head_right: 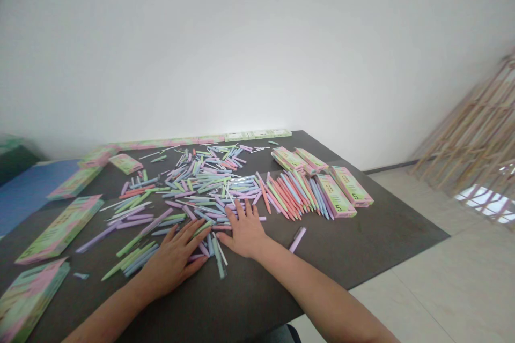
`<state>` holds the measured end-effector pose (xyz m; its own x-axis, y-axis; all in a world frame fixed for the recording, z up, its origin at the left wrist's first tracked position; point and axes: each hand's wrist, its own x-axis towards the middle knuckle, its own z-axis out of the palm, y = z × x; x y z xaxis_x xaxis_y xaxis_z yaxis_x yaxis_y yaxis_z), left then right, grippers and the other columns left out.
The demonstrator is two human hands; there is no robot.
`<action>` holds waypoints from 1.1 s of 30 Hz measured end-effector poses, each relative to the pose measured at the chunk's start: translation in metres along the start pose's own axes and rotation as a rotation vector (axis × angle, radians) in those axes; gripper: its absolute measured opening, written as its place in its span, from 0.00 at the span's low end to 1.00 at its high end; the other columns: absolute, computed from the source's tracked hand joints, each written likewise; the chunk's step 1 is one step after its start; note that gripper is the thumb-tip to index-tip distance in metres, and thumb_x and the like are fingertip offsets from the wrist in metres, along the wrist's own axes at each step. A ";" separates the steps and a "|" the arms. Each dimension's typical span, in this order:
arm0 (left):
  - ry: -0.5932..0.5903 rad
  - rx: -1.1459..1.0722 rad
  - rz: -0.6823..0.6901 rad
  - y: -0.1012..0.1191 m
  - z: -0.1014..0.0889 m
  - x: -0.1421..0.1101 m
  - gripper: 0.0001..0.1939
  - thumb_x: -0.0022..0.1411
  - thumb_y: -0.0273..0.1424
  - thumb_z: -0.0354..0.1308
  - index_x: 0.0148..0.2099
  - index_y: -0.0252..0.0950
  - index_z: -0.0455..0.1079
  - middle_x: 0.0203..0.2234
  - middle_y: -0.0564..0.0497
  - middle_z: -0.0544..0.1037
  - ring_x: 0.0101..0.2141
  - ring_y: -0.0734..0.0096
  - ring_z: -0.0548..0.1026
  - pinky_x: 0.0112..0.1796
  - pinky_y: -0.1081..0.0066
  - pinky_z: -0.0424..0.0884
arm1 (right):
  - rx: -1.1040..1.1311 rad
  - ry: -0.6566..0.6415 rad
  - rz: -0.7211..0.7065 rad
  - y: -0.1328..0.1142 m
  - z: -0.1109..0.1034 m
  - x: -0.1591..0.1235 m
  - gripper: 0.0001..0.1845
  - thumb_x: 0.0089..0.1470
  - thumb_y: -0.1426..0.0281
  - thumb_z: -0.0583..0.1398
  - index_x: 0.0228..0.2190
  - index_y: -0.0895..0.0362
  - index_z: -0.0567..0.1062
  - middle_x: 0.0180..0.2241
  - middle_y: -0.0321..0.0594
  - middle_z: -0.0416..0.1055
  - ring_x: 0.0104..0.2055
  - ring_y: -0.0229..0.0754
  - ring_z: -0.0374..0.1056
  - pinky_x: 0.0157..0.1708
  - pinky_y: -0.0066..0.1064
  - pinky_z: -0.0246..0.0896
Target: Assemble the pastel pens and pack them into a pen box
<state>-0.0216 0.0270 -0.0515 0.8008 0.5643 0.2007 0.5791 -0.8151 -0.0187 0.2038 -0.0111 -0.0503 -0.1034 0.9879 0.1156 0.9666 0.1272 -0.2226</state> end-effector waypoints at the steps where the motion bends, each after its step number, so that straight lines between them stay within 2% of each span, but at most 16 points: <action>1: 0.004 0.008 0.000 0.000 0.000 0.000 0.28 0.64 0.42 0.49 0.65 0.47 0.53 0.63 0.46 0.59 0.61 0.52 0.58 0.56 0.45 0.54 | 0.000 0.006 -0.001 -0.003 0.001 0.002 0.40 0.55 0.45 0.47 0.62 0.54 0.54 0.66 0.52 0.44 0.66 0.65 0.37 0.59 0.57 0.35; 5: 0.008 0.035 0.012 -0.001 -0.001 -0.001 0.28 0.64 0.41 0.49 0.65 0.46 0.53 0.63 0.45 0.58 0.61 0.52 0.57 0.56 0.45 0.54 | 0.021 0.041 -0.015 -0.007 0.000 0.005 0.36 0.58 0.49 0.47 0.62 0.56 0.55 0.65 0.52 0.46 0.66 0.62 0.38 0.59 0.54 0.39; 7: 0.008 0.043 0.034 0.001 -0.004 -0.001 0.29 0.63 0.40 0.49 0.65 0.46 0.52 0.63 0.45 0.57 0.61 0.52 0.56 0.57 0.45 0.52 | 0.027 0.095 -0.020 -0.002 -0.006 0.006 0.33 0.60 0.55 0.47 0.61 0.59 0.56 0.64 0.53 0.48 0.65 0.57 0.43 0.60 0.49 0.42; 10: 0.020 0.041 0.087 0.009 -0.010 -0.002 0.30 0.62 0.38 0.51 0.66 0.45 0.51 0.64 0.45 0.55 0.62 0.52 0.54 0.59 0.44 0.48 | -0.031 0.195 0.053 0.018 -0.020 0.009 0.26 0.60 0.67 0.48 0.57 0.65 0.62 0.60 0.54 0.56 0.62 0.49 0.52 0.59 0.38 0.46; 12: 0.018 0.027 0.129 0.019 -0.013 0.000 0.31 0.62 0.37 0.52 0.66 0.44 0.51 0.65 0.45 0.53 0.63 0.53 0.53 0.59 0.45 0.47 | -0.120 0.202 0.165 0.036 -0.029 0.011 0.21 0.59 0.72 0.48 0.52 0.64 0.68 0.56 0.52 0.62 0.57 0.46 0.57 0.57 0.34 0.49; 15: -0.007 -0.012 0.203 0.035 -0.015 0.005 0.32 0.61 0.38 0.54 0.66 0.44 0.51 0.65 0.44 0.51 0.63 0.54 0.51 0.60 0.47 0.46 | -0.178 0.196 0.262 0.062 -0.038 0.011 0.19 0.57 0.77 0.48 0.45 0.67 0.73 0.46 0.57 0.69 0.51 0.51 0.62 0.53 0.37 0.53; 17: -0.027 -0.042 0.245 0.043 -0.016 0.010 0.33 0.60 0.39 0.54 0.65 0.44 0.52 0.65 0.44 0.51 0.64 0.54 0.50 0.60 0.47 0.45 | -0.204 0.183 0.291 0.073 -0.041 0.008 0.18 0.56 0.78 0.49 0.41 0.68 0.75 0.41 0.58 0.70 0.49 0.53 0.63 0.51 0.39 0.52; 20: -0.045 -0.082 0.281 0.048 -0.014 0.016 0.31 0.60 0.40 0.55 0.64 0.45 0.55 0.65 0.45 0.51 0.63 0.54 0.51 0.60 0.46 0.44 | -0.231 0.157 0.320 0.080 -0.039 0.003 0.16 0.55 0.77 0.50 0.37 0.68 0.76 0.39 0.59 0.71 0.47 0.53 0.64 0.49 0.39 0.53; 26: -0.016 -0.123 0.272 0.042 -0.009 0.019 0.25 0.62 0.37 0.53 0.61 0.44 0.59 0.61 0.45 0.61 0.61 0.56 0.57 0.61 0.46 0.42 | -0.231 0.115 0.362 0.079 -0.035 0.001 0.15 0.55 0.77 0.51 0.38 0.68 0.76 0.41 0.59 0.71 0.47 0.53 0.64 0.47 0.37 0.54; 33: -0.008 -0.134 0.251 0.040 -0.007 0.019 0.24 0.63 0.38 0.52 0.61 0.43 0.60 0.60 0.44 0.63 0.60 0.56 0.59 0.60 0.46 0.43 | -0.154 0.055 0.360 0.072 -0.034 0.000 0.14 0.57 0.74 0.51 0.35 0.64 0.76 0.38 0.52 0.74 0.43 0.48 0.68 0.43 0.32 0.57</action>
<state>0.0158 0.0043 -0.0420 0.9181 0.3430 0.1989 0.3373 -0.9393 0.0631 0.2818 -0.0053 -0.0331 0.2578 0.9600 0.1096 0.9629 -0.2459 -0.1115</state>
